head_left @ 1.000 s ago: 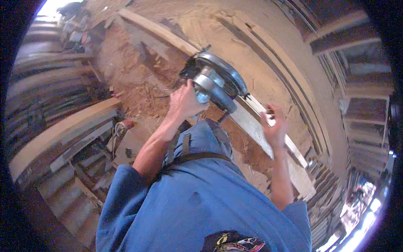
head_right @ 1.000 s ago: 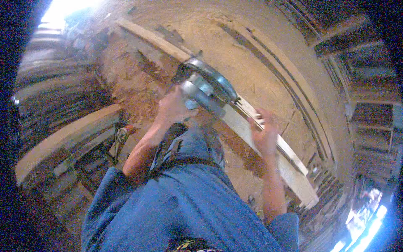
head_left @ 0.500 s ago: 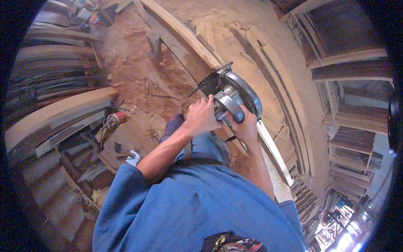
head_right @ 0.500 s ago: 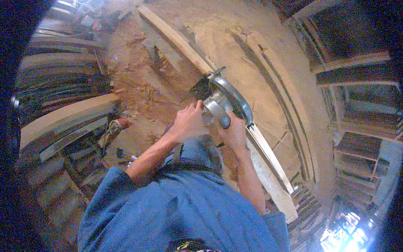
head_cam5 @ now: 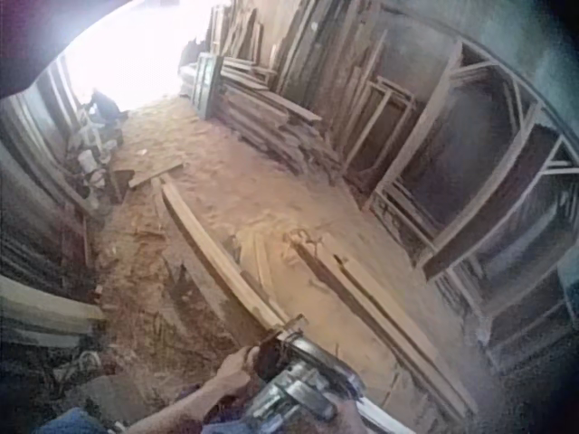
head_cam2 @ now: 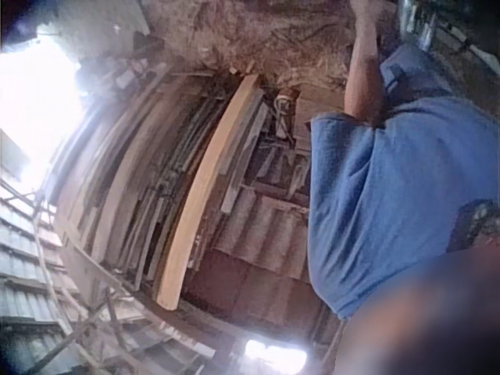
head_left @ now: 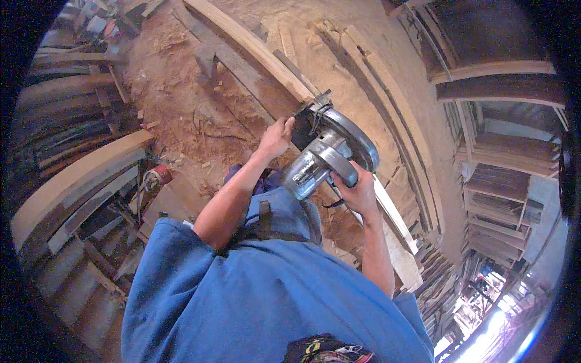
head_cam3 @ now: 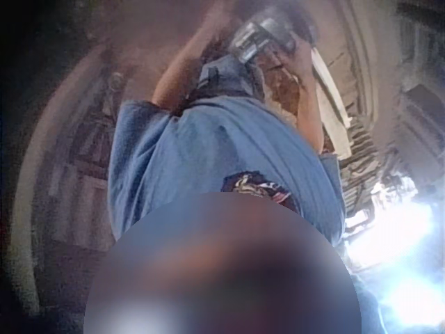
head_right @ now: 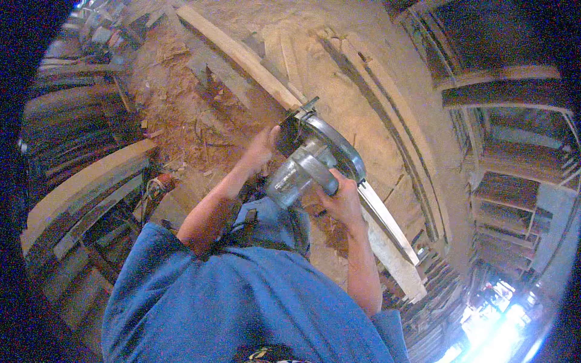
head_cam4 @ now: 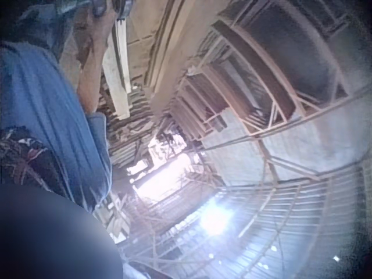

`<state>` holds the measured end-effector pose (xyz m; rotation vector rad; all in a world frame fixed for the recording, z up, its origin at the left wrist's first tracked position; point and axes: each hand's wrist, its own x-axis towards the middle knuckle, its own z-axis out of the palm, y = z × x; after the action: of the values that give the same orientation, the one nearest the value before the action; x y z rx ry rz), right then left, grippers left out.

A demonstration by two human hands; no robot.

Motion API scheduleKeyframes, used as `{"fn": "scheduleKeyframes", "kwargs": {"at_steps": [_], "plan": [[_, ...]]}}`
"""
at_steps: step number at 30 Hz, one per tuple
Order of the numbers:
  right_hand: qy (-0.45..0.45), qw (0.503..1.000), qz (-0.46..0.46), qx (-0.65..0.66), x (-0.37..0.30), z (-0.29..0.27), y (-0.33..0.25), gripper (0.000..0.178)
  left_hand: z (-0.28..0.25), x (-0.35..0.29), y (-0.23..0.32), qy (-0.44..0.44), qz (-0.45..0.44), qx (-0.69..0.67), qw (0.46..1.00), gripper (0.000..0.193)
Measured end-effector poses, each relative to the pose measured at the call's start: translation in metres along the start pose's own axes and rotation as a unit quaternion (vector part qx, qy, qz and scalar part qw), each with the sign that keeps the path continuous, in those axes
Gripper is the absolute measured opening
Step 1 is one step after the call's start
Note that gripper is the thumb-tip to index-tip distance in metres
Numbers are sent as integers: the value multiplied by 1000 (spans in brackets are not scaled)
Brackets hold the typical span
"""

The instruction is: The person uses a circular saw to cut a long wooden plank on a workbench. They guide the saw along the plank, make a cut, then reposition the plank and continue cutting another section.

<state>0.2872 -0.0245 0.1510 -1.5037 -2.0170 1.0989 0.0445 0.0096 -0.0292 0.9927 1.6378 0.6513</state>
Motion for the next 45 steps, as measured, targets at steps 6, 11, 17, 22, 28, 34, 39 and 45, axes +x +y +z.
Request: {"fn": "scheduleKeyframes", "kwargs": {"at_steps": [6, 11, 17, 22, 28, 34, 39, 45], "plan": [[-25, 998, 50, -6, -1, -7, 7, 22, 4, 2, -4, 8, 97, 32, 995, 63], [-60, 997, 52, -3, 1, -8, 12, 23, -4, -2, -3, -42, 5, 11, 999, 55], [-73, 995, 70, 11, 2, -10, 9, 26, -15, -7, 12, -56, -42, 63, 996, 54], [-52, 998, 34, 6, 5, -8, 1, 27, -13, -8, 7, -23, 16, 30, 999, 58], [-44, 998, 41, 2, 2, -10, -5, 25, -17, -8, 3, -19, 45, 86, 995, 62], [-23, 999, 37, -14, 2, -7, 1, 25, -16, -5, -2, -35, 48, 23, 998, 63], [-42, 997, 52, -41, 1, -7, 5, 32, -19, -2, -8, -41, 69, 31, 996, 63], [-25, 998, 52, -38, -1, -6, 6, 37, -22, -3, -3, -15, 88, 94, 992, 62]]}}
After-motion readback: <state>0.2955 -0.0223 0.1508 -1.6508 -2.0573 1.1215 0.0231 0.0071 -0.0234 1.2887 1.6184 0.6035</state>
